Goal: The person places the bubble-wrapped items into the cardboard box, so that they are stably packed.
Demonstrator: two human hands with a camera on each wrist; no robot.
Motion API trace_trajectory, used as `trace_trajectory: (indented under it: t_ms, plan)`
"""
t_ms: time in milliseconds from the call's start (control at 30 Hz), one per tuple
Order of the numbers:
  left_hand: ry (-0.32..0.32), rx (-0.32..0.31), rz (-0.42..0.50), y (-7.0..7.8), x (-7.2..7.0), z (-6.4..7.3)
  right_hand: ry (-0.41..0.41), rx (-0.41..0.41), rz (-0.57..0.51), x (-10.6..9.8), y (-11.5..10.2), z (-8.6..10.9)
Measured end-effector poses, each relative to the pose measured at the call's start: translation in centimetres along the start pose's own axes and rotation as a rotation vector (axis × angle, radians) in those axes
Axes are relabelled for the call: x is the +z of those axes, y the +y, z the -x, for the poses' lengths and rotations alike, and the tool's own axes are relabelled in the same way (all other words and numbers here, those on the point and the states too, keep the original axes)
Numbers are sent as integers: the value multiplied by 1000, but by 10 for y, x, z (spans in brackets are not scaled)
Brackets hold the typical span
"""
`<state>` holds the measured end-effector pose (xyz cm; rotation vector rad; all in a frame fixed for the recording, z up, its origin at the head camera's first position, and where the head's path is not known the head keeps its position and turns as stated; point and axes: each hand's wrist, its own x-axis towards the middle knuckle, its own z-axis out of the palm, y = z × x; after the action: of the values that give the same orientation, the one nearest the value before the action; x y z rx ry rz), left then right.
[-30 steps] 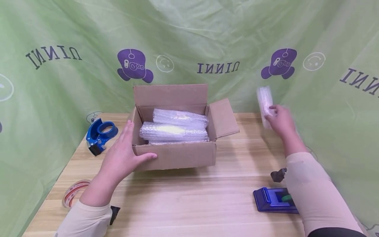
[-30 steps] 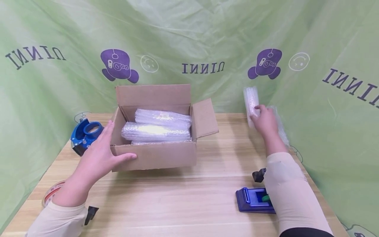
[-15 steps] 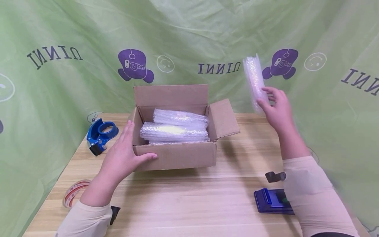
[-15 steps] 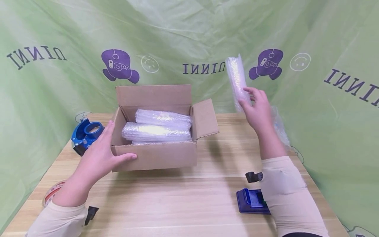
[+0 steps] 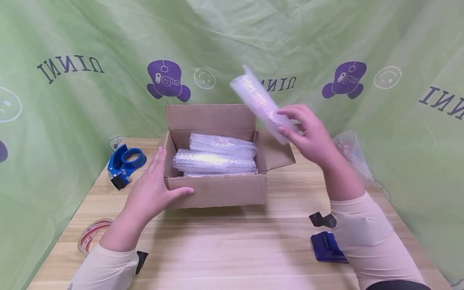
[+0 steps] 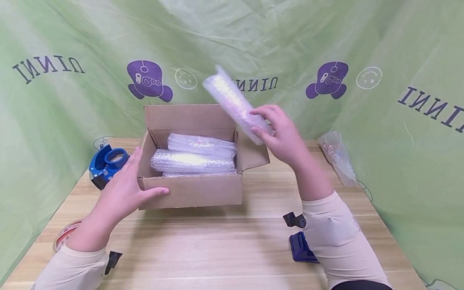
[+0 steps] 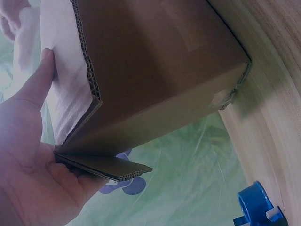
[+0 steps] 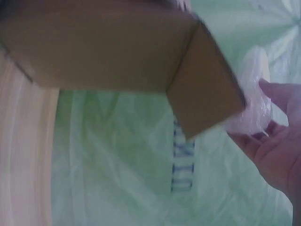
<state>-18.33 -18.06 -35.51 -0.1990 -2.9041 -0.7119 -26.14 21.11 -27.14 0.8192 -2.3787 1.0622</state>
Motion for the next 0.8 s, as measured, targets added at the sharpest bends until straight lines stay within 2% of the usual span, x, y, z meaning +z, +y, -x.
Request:
trace_trajectory:
  t_ms: [233, 400, 600, 800]
  plan:
    - [7, 6, 7, -1, 2, 0, -273, -187, 50, 41, -14, -5]
    - [11, 12, 1, -1, 2, -2, -448, -252, 81, 64, -20, -4]
    - [7, 6, -4, 0, 1, -3, -558, -269, 109, 77, -20, -1]
    - [5, 3, -7, -1, 1, -2, -566, -245, 103, 82, -18, 2]
